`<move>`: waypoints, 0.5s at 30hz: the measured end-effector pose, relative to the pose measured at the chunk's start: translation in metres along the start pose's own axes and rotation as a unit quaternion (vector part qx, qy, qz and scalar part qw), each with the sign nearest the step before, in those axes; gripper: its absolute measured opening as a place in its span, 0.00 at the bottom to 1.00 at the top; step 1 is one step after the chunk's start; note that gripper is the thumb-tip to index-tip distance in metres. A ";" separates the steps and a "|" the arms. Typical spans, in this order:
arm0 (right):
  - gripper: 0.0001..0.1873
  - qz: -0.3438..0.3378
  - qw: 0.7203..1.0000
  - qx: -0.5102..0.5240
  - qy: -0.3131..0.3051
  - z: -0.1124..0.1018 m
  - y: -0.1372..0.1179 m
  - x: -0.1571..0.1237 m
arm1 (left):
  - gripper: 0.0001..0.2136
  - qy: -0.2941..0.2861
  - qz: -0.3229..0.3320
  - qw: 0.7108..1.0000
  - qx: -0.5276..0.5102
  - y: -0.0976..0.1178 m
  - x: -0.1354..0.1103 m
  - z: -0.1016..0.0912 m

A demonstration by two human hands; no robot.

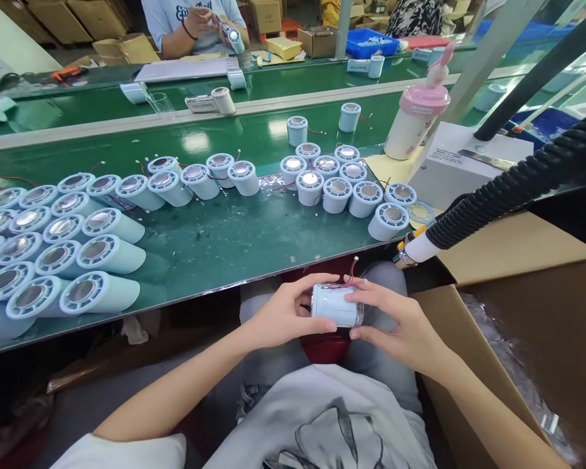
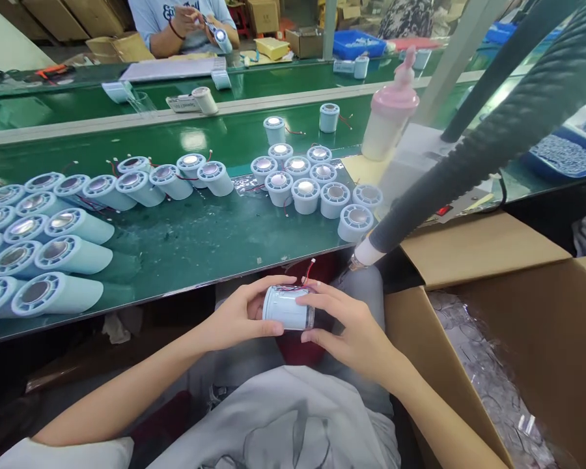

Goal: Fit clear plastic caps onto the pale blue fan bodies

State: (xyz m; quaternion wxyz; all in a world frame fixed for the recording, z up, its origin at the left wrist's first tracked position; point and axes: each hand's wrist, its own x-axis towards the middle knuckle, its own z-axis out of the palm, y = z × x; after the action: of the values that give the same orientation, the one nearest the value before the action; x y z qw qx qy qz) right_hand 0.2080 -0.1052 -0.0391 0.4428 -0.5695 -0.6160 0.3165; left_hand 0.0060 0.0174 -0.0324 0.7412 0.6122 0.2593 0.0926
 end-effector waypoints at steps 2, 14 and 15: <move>0.16 -0.003 1.000 -0.008 0.002 -0.001 0.000 -0.004 | 0.35 0.002 0.002 1.000 0.023 0.002 -0.001 0.000; 0.19 0.132 0.970 0.202 -0.040 -0.004 -0.006 -0.006 | 0.35 -0.020 0.125 0.982 0.142 0.010 -0.008 -0.002; 0.20 0.136 0.967 0.210 -0.042 -0.004 -0.006 -0.006 | 0.35 -0.020 0.137 0.979 0.152 0.010 -0.008 -0.003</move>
State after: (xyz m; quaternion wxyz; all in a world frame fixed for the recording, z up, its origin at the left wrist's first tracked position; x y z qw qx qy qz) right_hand 0.2089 -0.1124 -0.0328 0.4784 -0.5286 -0.4705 0.5200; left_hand -0.0003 0.0182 -0.0207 0.6247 0.7494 0.1692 0.1400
